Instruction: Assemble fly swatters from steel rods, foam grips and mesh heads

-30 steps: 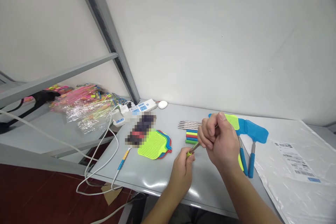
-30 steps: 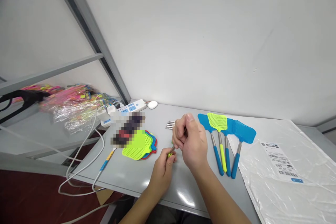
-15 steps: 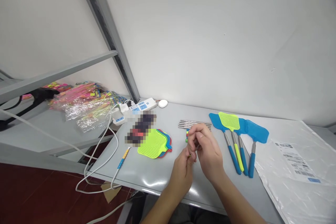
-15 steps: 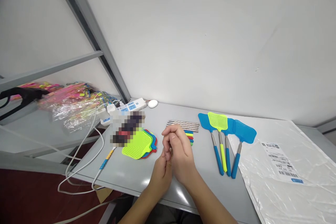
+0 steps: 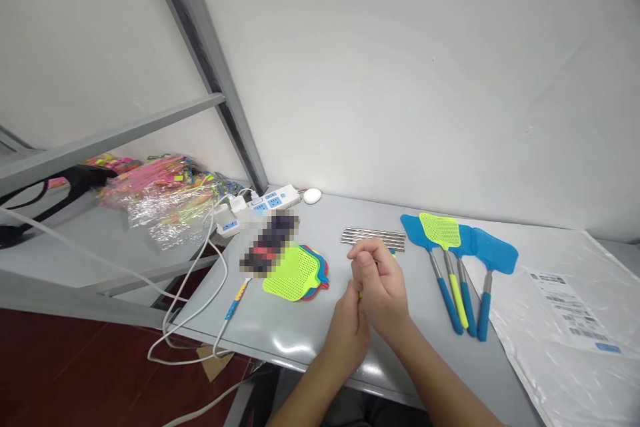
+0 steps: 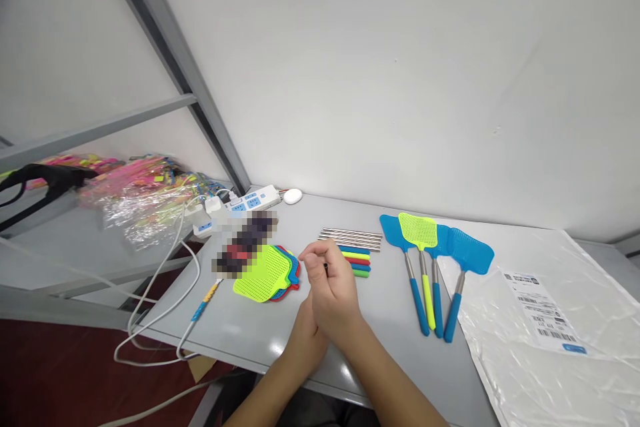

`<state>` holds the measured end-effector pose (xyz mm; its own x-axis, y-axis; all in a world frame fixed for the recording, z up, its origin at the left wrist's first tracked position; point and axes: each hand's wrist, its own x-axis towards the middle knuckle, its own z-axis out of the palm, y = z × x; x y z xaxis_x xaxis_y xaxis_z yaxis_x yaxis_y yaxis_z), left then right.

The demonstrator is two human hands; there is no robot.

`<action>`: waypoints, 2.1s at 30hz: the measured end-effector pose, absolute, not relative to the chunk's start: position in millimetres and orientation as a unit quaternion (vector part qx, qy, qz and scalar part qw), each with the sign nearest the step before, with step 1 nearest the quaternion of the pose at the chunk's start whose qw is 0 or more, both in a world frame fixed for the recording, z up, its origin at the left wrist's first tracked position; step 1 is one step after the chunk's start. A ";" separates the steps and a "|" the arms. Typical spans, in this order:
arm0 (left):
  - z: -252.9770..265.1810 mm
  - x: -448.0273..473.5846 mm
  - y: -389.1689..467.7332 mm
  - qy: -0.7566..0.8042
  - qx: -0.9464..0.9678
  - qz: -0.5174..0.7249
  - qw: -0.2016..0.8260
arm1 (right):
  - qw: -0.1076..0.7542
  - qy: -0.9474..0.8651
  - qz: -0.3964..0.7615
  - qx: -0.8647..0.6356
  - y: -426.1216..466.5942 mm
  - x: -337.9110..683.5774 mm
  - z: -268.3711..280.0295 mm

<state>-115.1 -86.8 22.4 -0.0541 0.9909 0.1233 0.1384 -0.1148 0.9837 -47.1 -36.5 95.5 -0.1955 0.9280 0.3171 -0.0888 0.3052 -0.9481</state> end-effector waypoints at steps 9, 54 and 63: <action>39.0 -115.2 -85.4 0.533 0.523 0.516 0.420 | 0.488 -0.638 0.491 -0.336 -35.4 -47.3 88.7; 25.8 -212.3 -162.3 0.522 0.189 0.766 0.324 | 0.128 -0.956 0.038 -0.261 -53.3 -120.5 10.0; 19.1 -180.5 -157.2 0.502 0.173 0.739 0.414 | 0.335 -0.892 0.127 -0.276 -61.8 -61.9 37.9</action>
<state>-180.5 -157.2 19.1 -0.5979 0.7856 -0.1594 -0.4373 -0.1530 0.8862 -61.9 -61.8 37.9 -0.6233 0.5779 0.5267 0.4082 0.8150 -0.4112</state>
